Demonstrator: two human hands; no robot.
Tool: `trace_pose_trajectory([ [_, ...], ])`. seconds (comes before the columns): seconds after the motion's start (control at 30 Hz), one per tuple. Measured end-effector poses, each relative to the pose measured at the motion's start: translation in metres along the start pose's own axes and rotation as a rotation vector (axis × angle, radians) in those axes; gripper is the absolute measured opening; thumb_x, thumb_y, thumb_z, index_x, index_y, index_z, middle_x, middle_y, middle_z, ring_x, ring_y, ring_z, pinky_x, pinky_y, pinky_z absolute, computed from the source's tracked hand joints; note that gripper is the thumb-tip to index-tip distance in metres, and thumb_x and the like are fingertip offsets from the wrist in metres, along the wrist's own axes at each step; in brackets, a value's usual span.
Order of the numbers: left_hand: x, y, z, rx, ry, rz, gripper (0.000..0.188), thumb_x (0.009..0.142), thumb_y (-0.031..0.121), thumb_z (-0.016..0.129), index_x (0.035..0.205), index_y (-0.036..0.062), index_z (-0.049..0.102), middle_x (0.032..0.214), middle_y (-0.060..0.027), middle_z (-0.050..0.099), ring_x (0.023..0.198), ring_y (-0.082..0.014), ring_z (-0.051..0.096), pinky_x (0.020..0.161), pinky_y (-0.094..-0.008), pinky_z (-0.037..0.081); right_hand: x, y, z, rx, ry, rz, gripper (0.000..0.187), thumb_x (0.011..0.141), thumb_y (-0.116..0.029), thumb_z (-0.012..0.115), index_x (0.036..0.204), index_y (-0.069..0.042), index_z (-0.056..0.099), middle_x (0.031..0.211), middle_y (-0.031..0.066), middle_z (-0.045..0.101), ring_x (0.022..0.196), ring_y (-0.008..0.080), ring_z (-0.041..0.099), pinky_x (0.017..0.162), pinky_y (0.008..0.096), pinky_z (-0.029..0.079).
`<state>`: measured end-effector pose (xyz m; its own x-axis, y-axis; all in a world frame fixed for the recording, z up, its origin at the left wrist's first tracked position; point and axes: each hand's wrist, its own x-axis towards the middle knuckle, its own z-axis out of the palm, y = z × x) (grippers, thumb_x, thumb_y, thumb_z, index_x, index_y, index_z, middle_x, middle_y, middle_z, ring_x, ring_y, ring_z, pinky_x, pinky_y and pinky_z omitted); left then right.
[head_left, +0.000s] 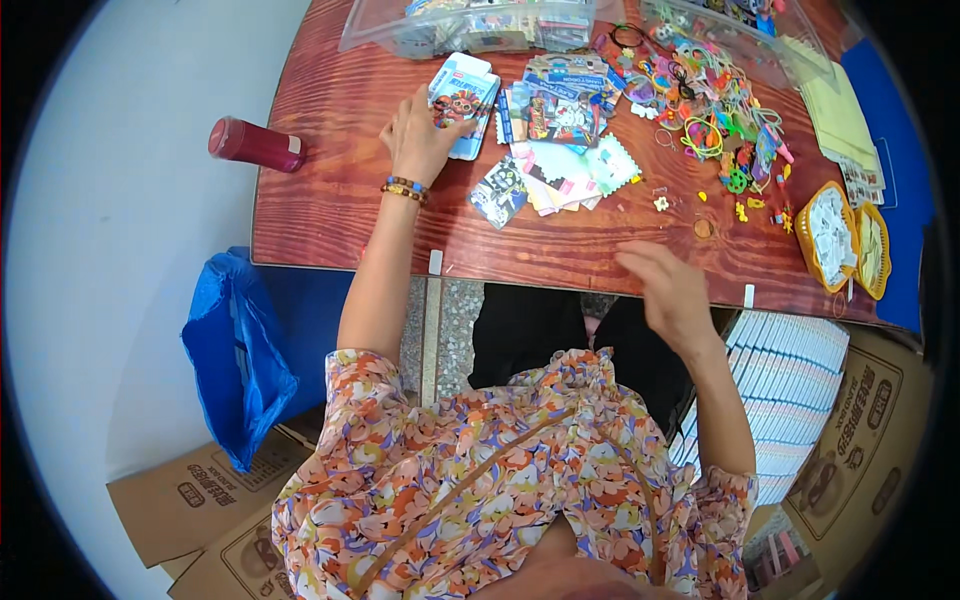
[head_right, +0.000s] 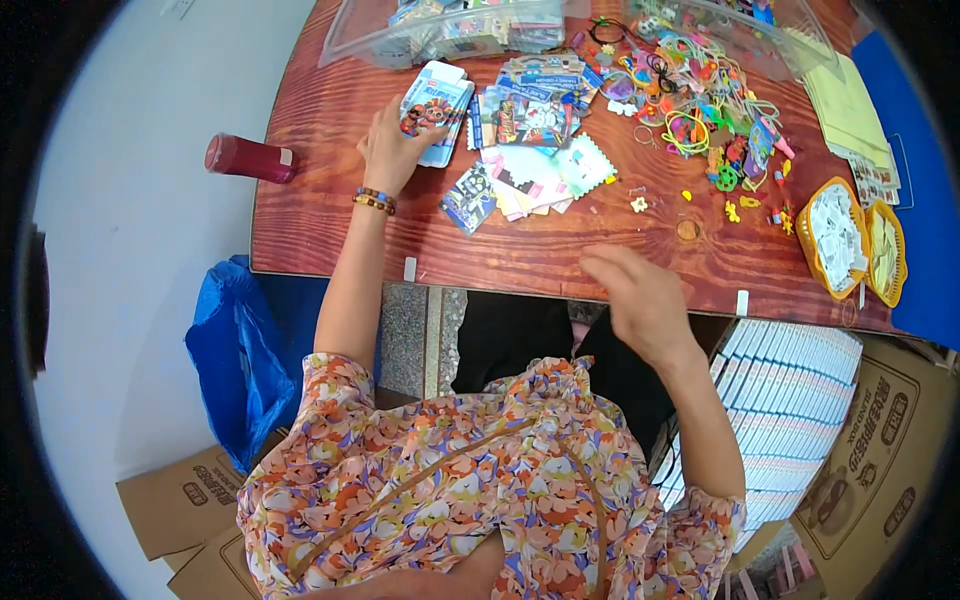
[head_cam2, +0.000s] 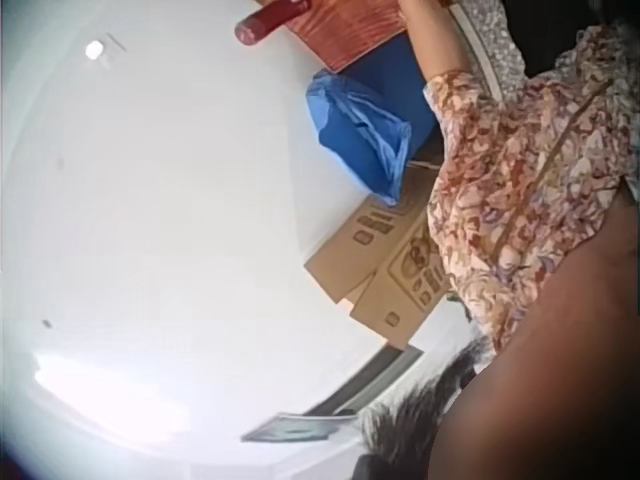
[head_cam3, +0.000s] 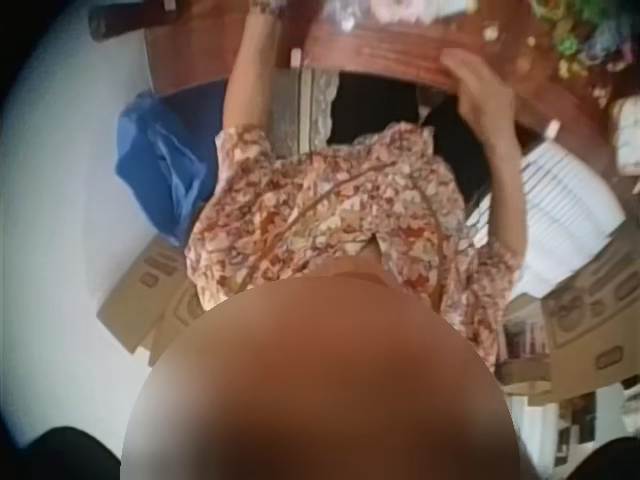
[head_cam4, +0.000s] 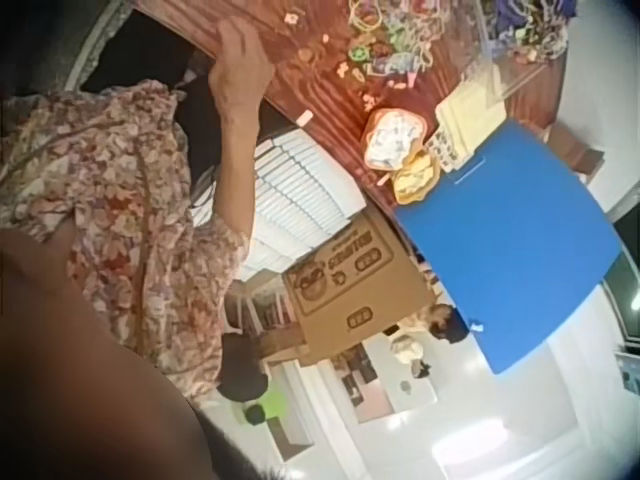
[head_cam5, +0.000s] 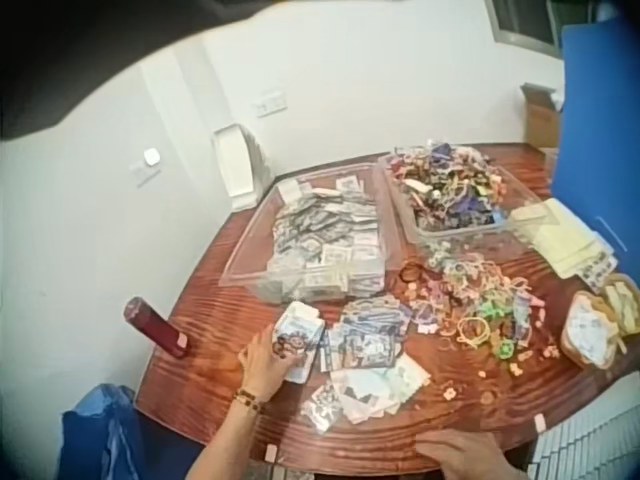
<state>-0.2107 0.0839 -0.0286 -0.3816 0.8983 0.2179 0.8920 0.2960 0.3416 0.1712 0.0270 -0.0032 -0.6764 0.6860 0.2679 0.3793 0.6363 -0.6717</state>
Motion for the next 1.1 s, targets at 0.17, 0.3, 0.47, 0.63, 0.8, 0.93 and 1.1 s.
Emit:
trace_pose_trajectory([
  [0.17,-0.031,0.022,-0.029,-0.18,0.203,0.181,0.086,0.072,0.034,0.085,0.139,-0.0033,0.045,0.127,-0.0197,0.056,0.119,-0.035,0.052,0.107,-0.0522,0.033,0.022,0.002,0.007,0.144,-0.02,-0.014,0.038,0.084,0.005,0.054,0.12,-0.003,0.062,0.118,0.0151,0.067,0.108,0.0293,0.066,0.089,0.0355,0.054],
  [0.3,-0.092,0.063,-0.045,-0.186,0.075,0.447,0.093,0.072,0.028,0.084,0.146,-0.0024,0.037,0.134,-0.0209,0.051,0.129,-0.0356,0.046,0.116,-0.0551,0.024,0.088,-0.014,-0.006,0.972,0.209,0.389,0.032,0.096,-0.008,0.059,0.127,0.002,0.059,0.114,0.0097,0.067,0.106,0.0143,0.064,0.085,0.0284,0.053],
  [0.47,-0.128,0.097,-0.034,-0.207,-0.049,0.43,0.101,0.069,0.028,0.085,0.15,-0.0018,0.031,0.137,-0.0196,0.047,0.131,-0.0343,0.045,0.115,-0.0584,0.023,0.11,0.019,-0.001,0.862,-0.123,0.293,0.033,0.096,-0.008,0.058,0.127,0.004,0.058,0.104,0.0051,0.069,0.093,0.0077,0.064,0.078,0.0246,0.052],
  [0.63,-0.133,0.113,-0.025,-0.175,-0.011,0.495,0.099,0.066,0.028,0.088,0.144,-0.004,0.037,0.13,-0.0196,0.051,0.12,-0.0356,0.05,0.103,-0.0544,0.036,0.093,0.015,0.0,0.764,-0.103,0.299,0.032,0.097,-0.007,0.058,0.127,0.002,0.058,0.099,0.0025,0.07,0.086,0.0048,0.064,0.074,0.0224,0.051],
  [0.8,-0.131,0.119,-0.026,-0.337,-0.036,0.315,0.081,0.066,0.026,0.089,0.131,-0.0014,0.051,0.112,-0.0175,0.061,0.097,-0.0329,0.063,0.077,-0.0404,0.053,0.082,0.02,0.002,0.783,0.134,0.348,0.026,0.099,-0.01,0.057,0.123,0.001,0.058,0.106,0.0067,0.068,0.096,0.0101,0.065,0.081,0.0266,0.054],
  [0.93,-0.129,0.124,-0.013,-0.451,0.016,0.269,0.073,0.066,0.026,0.09,0.125,-0.0001,0.055,0.104,-0.017,0.065,0.092,-0.0326,0.066,0.075,-0.0402,0.054,0.059,0.011,0.017,0.676,0.456,0.227,0.024,0.094,-0.006,0.065,0.116,0.002,0.059,0.109,0.0096,0.065,0.106,0.0173,0.063,0.083,0.0294,0.054],
  [1.1,-0.135,0.144,-0.007,-0.648,-0.095,0.114,0.067,0.068,0.025,0.089,0.121,-0.0008,0.057,0.102,-0.0182,0.068,0.09,-0.034,0.068,0.076,-0.0397,0.054,0.044,0.009,0.041,0.85,0.396,0.292,0.036,0.091,0.004,0.064,0.126,0.003,0.058,0.112,0.0074,0.06,0.104,0.0142,0.063,0.082,0.0278,0.055],
])
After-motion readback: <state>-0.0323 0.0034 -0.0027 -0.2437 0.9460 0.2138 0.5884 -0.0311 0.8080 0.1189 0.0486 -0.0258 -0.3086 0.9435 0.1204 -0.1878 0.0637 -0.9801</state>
